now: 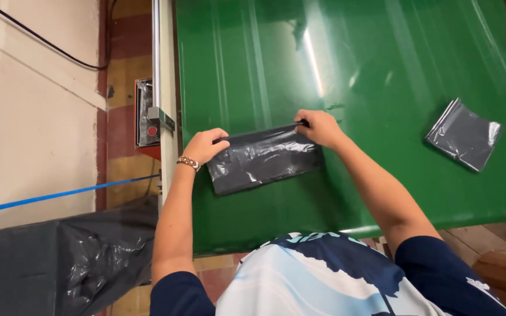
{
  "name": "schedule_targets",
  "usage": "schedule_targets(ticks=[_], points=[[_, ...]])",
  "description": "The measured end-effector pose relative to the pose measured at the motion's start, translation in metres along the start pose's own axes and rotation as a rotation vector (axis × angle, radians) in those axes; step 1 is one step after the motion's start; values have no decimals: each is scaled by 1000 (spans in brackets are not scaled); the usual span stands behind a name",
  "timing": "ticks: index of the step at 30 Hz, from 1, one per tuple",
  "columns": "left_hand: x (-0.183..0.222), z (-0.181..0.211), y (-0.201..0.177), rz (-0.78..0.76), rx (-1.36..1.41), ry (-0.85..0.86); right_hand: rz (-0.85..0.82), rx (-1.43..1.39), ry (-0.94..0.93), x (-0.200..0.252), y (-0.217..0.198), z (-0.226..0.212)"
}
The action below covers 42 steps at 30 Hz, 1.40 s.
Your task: Folding plastic bags from a conveyor belt and placing them into a storage crate
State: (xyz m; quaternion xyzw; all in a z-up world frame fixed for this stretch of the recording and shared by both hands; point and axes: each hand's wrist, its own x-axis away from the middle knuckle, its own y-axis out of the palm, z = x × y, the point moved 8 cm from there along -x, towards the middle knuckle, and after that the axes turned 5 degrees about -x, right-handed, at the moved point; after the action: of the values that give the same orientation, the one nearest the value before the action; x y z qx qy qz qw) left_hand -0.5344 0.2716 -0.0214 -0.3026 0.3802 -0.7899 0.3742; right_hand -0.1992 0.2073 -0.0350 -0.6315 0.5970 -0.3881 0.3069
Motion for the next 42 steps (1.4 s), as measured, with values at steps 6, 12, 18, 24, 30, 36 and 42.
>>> schedule_targets(ticks=[6, 12, 18, 24, 30, 36, 42], points=[[19, -37, -1, 213, -123, -146, 137, -10, -55, 2, -14, -22], [107, 61, 11, 557, -714, 361, 474, 266, -466, 26, -16, -68], [110, 59, 72, 512, -890, 654, 274, 104, -804, 133, 55, -168], [115, 133, 97, -252, -433, 532, 368, -25, -794, 183, 84, -159], [36, 117, 87, -322, 524, 330, 68, -814, -515, 188, 63, -107], [30, 101, 91, -581, 661, 9, 148, -664, -700, 203, 46, -127], [31, 97, 89, -467, 669, 43, 262, 2, -899, 225, 84, -141]])
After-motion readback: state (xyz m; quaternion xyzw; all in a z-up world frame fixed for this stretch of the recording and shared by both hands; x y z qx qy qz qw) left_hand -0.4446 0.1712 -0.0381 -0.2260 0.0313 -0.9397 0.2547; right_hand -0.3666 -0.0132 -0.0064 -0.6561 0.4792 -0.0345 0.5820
